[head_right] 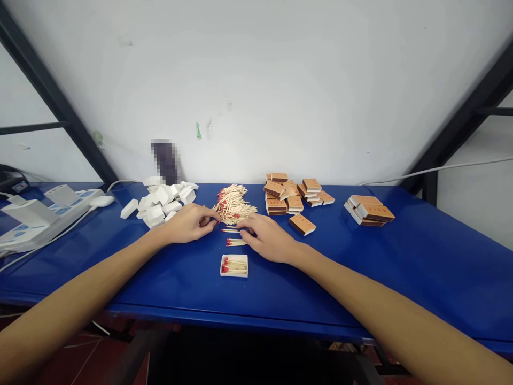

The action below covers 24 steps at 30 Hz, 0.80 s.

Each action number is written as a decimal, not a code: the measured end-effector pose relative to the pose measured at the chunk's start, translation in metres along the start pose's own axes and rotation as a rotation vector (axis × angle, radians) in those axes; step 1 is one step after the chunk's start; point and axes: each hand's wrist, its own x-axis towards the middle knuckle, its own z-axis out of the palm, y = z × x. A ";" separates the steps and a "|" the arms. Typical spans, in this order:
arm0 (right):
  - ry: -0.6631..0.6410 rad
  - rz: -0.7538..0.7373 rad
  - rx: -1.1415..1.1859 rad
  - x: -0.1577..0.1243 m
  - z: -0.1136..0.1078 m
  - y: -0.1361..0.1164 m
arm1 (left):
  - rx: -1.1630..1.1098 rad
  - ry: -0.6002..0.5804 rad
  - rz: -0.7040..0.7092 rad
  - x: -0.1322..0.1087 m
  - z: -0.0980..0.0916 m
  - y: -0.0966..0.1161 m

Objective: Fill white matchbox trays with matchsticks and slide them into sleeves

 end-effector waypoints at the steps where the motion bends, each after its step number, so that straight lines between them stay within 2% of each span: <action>1: -0.005 0.003 0.007 0.000 0.000 0.000 | 0.026 0.024 -0.022 0.000 -0.001 -0.001; 13: -0.020 -0.015 0.038 -0.002 -0.001 -0.001 | 0.072 0.051 -0.157 0.002 0.003 0.003; 24: 0.000 -0.039 0.041 -0.001 0.000 0.002 | 0.083 0.063 -0.219 0.005 0.010 0.006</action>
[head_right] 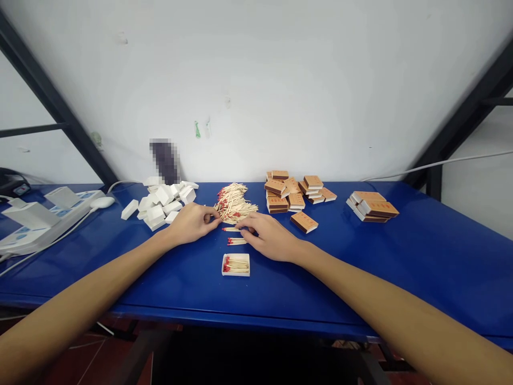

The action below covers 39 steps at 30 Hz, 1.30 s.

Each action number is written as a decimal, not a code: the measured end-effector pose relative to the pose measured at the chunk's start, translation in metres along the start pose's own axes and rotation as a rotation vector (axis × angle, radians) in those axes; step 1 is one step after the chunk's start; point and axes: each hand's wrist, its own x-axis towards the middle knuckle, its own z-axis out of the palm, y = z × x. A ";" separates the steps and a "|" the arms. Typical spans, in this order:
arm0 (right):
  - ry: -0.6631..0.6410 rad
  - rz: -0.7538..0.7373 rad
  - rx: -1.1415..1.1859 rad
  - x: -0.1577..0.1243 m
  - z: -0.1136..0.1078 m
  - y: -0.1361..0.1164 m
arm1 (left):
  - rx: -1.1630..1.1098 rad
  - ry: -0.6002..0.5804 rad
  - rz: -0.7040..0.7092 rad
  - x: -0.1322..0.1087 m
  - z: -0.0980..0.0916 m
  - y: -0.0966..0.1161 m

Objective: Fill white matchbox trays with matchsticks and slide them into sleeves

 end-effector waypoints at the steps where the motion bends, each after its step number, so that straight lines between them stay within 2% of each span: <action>1: 0.003 -0.001 0.000 0.000 0.000 0.000 | -0.001 0.006 -0.014 0.000 0.000 0.001; 6: -0.005 0.014 -0.006 0.000 0.000 -0.001 | -0.027 0.047 -0.023 -0.002 -0.003 0.002; 12: 0.004 0.003 -0.011 0.000 0.000 -0.001 | -0.085 0.068 0.077 -0.004 -0.005 0.003; 17: 0.007 -0.011 -0.019 0.000 -0.001 -0.002 | -0.108 0.027 0.180 -0.006 -0.008 0.005; 33: -0.047 -0.005 -0.043 -0.001 -0.002 -0.001 | -0.086 -0.134 0.216 -0.004 -0.012 -0.003; 39: -0.067 0.013 -0.036 0.000 -0.003 -0.002 | 0.029 -0.152 0.240 -0.004 -0.013 -0.002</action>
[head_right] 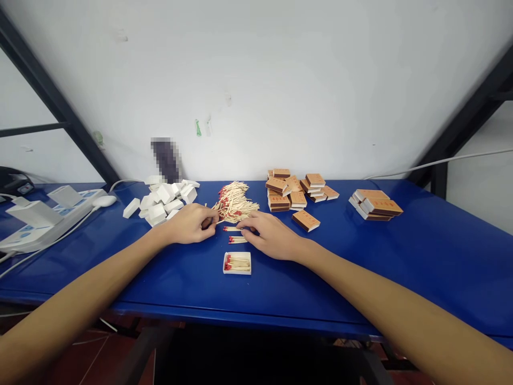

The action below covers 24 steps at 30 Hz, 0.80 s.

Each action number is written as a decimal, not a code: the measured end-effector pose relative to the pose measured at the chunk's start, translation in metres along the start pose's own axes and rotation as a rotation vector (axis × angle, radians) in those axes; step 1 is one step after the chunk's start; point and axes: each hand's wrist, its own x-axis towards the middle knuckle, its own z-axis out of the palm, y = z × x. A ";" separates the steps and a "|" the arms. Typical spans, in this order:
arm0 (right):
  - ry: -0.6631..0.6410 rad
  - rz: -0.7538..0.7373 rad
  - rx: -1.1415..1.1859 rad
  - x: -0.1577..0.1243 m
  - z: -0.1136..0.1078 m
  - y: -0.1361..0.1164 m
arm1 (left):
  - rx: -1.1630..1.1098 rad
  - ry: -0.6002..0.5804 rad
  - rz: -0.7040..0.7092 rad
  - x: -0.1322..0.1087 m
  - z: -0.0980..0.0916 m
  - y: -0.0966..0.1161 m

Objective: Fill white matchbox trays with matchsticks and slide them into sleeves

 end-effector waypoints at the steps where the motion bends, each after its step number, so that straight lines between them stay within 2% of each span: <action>1: -0.004 0.004 0.003 0.000 0.000 0.000 | 0.027 0.008 0.012 0.000 0.000 0.001; 8: -0.005 0.007 0.022 0.000 -0.002 -0.001 | 0.070 0.034 0.012 0.000 0.001 0.002; 17: 0.003 -0.002 0.033 -0.001 -0.001 0.000 | -0.136 0.037 0.025 0.002 0.008 0.003; 24: 0.010 -0.014 0.019 0.000 0.001 0.002 | -0.095 0.030 0.048 0.000 0.000 -0.002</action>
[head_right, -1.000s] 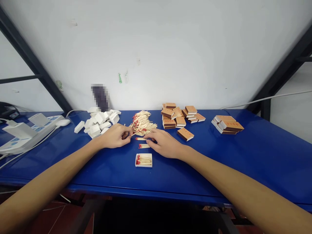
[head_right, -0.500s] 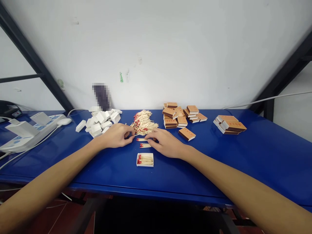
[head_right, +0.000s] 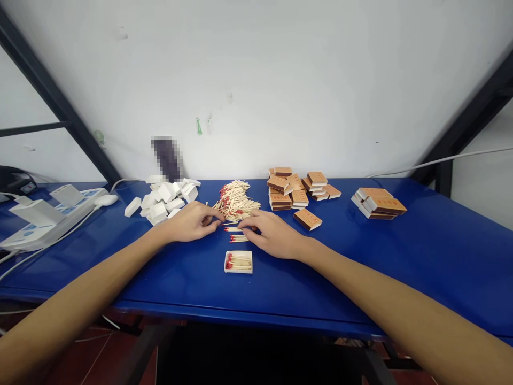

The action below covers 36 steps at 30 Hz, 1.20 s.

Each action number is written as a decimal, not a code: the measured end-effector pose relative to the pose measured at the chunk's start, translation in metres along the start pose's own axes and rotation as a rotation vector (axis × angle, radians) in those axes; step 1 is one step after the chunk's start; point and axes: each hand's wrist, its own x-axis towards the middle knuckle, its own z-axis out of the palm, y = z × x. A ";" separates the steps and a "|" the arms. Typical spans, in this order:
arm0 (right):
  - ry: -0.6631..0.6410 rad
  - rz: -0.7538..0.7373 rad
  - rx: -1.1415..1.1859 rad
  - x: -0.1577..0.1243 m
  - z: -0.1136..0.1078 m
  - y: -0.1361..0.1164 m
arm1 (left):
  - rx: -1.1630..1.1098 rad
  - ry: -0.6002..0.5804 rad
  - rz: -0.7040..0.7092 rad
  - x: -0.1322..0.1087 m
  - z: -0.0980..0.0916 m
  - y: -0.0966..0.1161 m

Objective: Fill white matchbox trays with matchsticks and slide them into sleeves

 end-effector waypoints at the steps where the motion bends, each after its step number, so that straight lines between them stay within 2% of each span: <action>1: 0.000 -0.002 -0.002 0.000 0.000 0.000 | 0.002 -0.014 0.004 0.000 -0.001 -0.001; 6: -0.006 0.009 -0.001 0.000 0.000 0.000 | -0.026 -0.064 0.020 -0.001 -0.001 -0.003; 12: 0.002 0.007 -0.004 0.000 0.000 0.000 | -0.073 -0.061 0.090 0.000 0.004 -0.005; 36: 0.020 -0.035 -0.011 0.000 0.000 0.000 | -0.089 -0.121 0.082 -0.001 0.003 -0.001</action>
